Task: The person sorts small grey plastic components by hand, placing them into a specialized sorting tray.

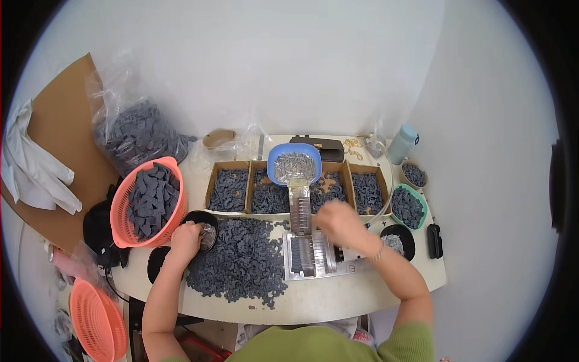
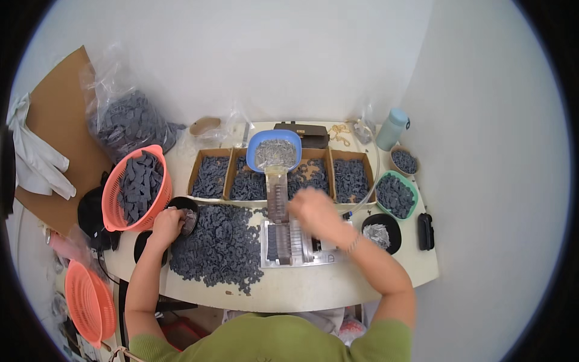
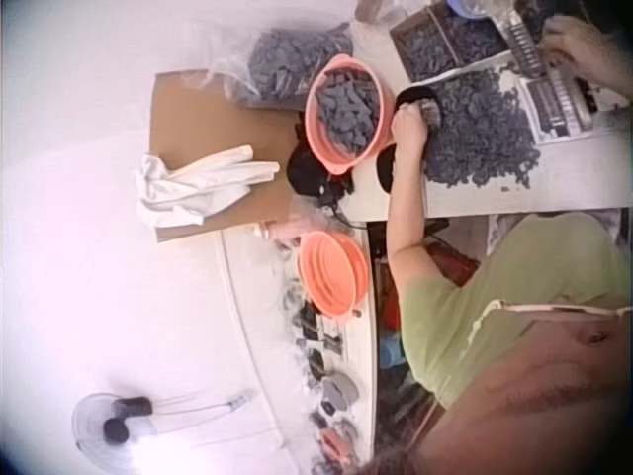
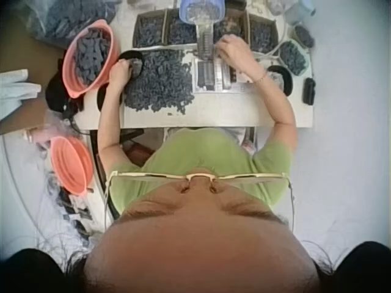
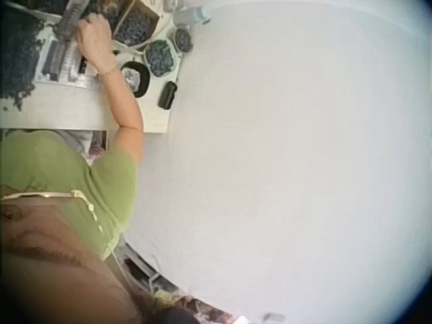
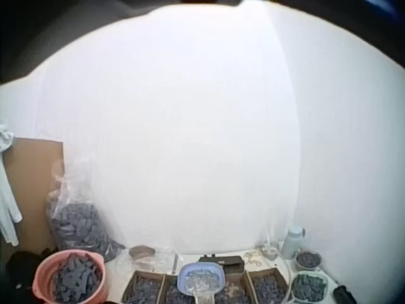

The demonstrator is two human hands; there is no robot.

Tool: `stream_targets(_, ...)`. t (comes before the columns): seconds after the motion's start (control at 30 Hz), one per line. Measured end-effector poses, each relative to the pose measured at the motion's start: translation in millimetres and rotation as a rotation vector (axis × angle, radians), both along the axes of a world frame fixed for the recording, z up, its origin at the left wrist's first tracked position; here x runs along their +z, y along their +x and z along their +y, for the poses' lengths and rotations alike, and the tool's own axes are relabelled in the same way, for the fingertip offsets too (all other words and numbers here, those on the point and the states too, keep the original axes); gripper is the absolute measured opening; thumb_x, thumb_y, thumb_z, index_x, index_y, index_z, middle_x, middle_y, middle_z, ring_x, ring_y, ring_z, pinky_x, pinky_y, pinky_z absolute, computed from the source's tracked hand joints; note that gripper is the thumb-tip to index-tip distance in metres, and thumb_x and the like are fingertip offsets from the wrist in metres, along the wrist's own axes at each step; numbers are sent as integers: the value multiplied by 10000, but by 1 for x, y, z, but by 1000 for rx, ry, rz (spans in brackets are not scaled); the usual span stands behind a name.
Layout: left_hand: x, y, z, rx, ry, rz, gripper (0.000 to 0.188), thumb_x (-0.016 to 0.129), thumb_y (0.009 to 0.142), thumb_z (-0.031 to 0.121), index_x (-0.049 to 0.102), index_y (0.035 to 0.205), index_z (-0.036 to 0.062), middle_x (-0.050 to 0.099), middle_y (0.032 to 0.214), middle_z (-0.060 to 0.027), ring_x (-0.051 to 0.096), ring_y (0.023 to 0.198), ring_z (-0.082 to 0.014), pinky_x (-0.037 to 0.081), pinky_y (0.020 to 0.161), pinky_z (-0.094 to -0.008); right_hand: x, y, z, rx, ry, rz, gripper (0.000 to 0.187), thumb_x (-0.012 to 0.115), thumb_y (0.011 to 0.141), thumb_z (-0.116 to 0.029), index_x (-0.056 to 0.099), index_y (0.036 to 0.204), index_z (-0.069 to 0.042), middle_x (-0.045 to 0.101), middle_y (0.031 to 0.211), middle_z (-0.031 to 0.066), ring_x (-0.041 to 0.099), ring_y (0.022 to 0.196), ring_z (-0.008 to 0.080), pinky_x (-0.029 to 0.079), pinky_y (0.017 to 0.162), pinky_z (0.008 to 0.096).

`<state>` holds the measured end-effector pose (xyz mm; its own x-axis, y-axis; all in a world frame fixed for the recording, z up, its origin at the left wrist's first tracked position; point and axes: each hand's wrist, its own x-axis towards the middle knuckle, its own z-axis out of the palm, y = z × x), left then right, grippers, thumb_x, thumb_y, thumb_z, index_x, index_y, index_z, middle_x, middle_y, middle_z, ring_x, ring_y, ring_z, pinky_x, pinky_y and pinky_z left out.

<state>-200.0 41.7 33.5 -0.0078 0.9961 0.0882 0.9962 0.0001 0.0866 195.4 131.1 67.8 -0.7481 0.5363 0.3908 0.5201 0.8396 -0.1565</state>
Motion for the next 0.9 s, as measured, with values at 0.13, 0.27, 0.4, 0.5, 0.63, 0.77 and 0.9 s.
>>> stream_targets(0.13, 4, 9, 4, 72, 1, -21, 102, 676, 738, 86, 636, 805, 21, 620, 876, -171, 623, 846, -362, 504, 749, -455, 13, -8, 80, -238, -70, 106, 72, 652, 782, -113, 697, 821, -73, 641, 839, 102, 593, 862, 293, 481, 762, 410)
stream_targets(0.27, 3, 8, 5, 48, 50, -64, 122, 682, 735, 79, 606, 810, 21, 615, 870, -169, 618, 850, -370, 502, 745, -460, 1, -32, 129, -323, -55, -160, 143, 695, 755, -166, 709, 871, -84, 668, 897, 98, 605, 904, 289, 478, 782, 413)
stream_targets(0.4, 1, -1, 5, 5, -33, -3, 158, 658, 759, 80, 594, 889, 18, 615, 910, -180, 630, 846, -373, 519, 732, -455, 3, -53, 147, -374, -98, -431, 194, 711, 734, -191, 711, 893, -81, 697, 960, 104, 616, 994, 279, 470, 809, 413)
stream_targets(0.5, 6, 3, 2, 31, 3, 1, 165, 637, 777, 79, 577, 916, 15, 600, 919, -185, 625, 835, -376, 516, 728, -458, 6, -53, 148, -322, -131, -505, 193, 686, 741, -185, 709, 898, -75, 701, 950, 106, 619, 986, 282, 470, 806, 413)
stream_targets(0.63, 18, 16, -3, 57, 222, 46, 119, 583, 818, 67, 546, 913, 4, 579, 917, -186, 610, 783, -378, 505, 695, -465, 0, -42, 148, -286, -77, -436, 178, 667, 735, -205, 713, 842, -71, 698, 923, 111, 622, 959, 284, 468, 805, 419)
stream_targets(0.77, 27, 72, -5, -150, 346, -313, 79, 584, 840, 54, 533, 892, 24, 583, 820, -176, 598, 774, -374, 483, 681, -450, -11, -38, 151, -294, 40, -386, 183, 653, 719, -207, 711, 793, -49, 689, 892, 139, 617, 931, 301, 466, 807, 422)
stream_targets(0.9, 15, 156, -17, -461, 206, -580, 101, 578, 829, 5, 591, 923, 40, 561, 913, -152, 588, 847, -355, 497, 727, -416, 0, -36, 147, -340, 111, -239, 197, 653, 719, -222, 708, 773, -40, 665, 872, 162, 623, 900, 311, 497, 778, 415)
